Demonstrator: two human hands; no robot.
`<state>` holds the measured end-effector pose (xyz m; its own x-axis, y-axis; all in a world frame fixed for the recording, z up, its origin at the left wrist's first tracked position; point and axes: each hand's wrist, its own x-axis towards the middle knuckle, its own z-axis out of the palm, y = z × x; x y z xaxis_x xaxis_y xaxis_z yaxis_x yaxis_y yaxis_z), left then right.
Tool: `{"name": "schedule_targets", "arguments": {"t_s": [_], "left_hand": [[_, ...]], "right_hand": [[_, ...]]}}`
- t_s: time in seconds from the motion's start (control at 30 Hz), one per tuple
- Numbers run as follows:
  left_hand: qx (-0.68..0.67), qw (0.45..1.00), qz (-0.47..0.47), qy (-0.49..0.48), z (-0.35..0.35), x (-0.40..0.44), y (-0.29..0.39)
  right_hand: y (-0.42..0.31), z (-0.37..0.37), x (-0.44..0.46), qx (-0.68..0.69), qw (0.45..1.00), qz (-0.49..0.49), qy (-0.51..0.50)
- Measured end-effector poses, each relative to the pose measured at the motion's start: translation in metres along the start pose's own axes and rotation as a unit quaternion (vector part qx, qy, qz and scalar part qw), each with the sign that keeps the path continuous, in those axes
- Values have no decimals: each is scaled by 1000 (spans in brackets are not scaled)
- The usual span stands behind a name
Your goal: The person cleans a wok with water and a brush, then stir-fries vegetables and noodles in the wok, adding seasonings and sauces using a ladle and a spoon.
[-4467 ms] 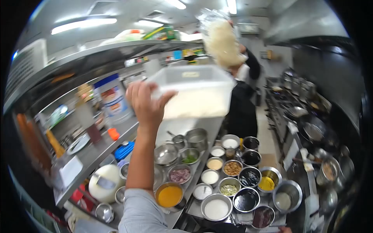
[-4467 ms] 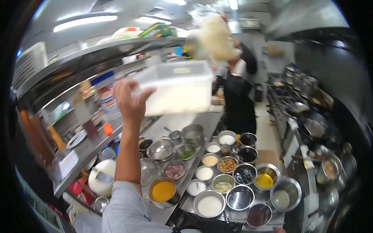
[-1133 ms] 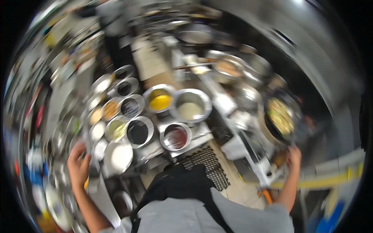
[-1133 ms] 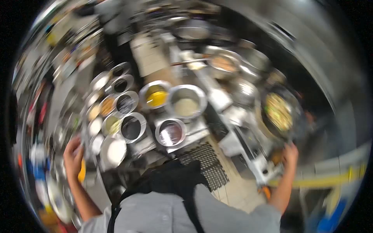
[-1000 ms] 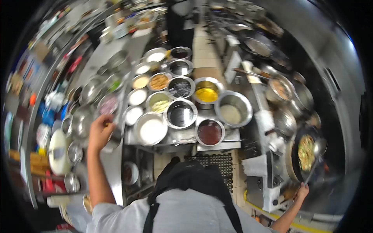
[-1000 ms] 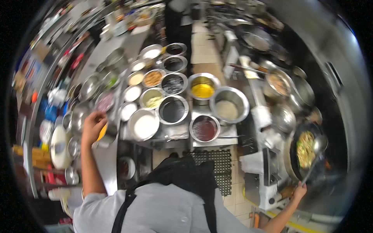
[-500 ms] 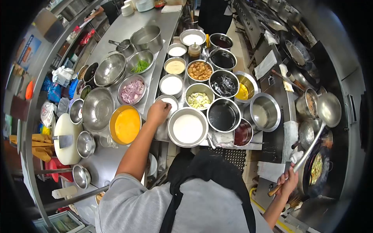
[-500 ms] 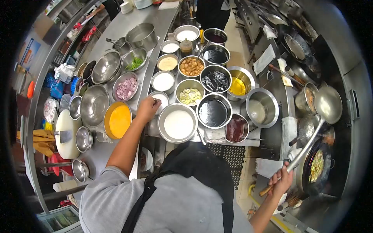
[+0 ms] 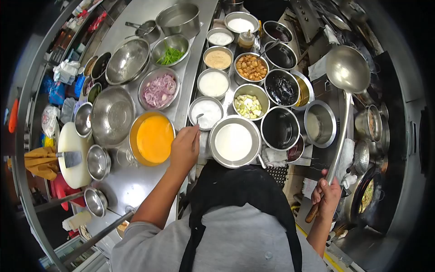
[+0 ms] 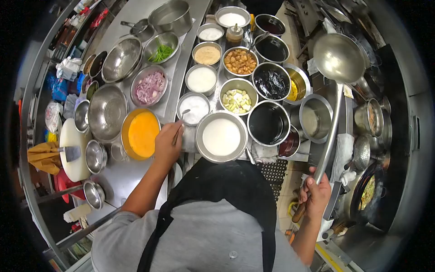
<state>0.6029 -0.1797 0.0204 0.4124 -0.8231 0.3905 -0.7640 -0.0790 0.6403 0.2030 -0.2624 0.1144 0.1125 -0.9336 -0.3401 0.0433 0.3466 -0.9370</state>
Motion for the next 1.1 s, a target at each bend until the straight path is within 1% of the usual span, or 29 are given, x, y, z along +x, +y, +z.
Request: {"name": "schedule_targets", "arguments": {"t_s": [0.03,0.1,0.13,0.2,0.27,0.37,0.4,0.43,0.57,0.63,0.73,0.93,0.97,1.0,1.03,1.1], "left_hand": [[19,1000,-8,4,3,-3,1],[10,1000,-10,14,7,-7,6],[-7,1000,-7,28,8,-9,10],[-19,999,-6,48,10,-17,14],[-83,992,-65,61,21,-28,10],[-89,992,-60,73,35,-32,1],[-118,985,-100,78,36,-28,8],[-118,985,-102,80,38,-26,8],[-123,984,-95,85,52,-12,6],[-127,983,-100,85,57,-7,4],[-111,987,-94,64,61,-3,3],[-110,983,-136,48,59,1,-2],[-246,932,-259,64,58,4,1],[-373,846,-372,79,56,8,3],[-372,847,-371,80,55,11,1],[-407,811,-411,89,50,16,-6]], "right_hand": [[-3,1,-1,-4,1000,2,-4],[-7,5,-2,-44,998,26,-31],[-7,4,-4,-56,998,20,-37],[-13,6,-10,-49,997,23,-53],[-19,9,-17,-57,996,32,-64],[-18,7,-21,-74,994,35,-73],[-17,6,-22,-76,994,36,-75],[-17,5,-22,-82,993,45,-76],[-19,11,-24,-86,990,67,-86],[-16,12,-22,-103,990,59,-79],[-20,17,-23,-111,986,78,-95],[-25,23,-24,-103,986,80,-106],[-25,22,-25,-102,986,80,-105],[-25,23,-24,-97,985,89,-112],[-26,23,-24,-92,984,97,-120],[-27,24,-26,-85,981,111,-132]]}}
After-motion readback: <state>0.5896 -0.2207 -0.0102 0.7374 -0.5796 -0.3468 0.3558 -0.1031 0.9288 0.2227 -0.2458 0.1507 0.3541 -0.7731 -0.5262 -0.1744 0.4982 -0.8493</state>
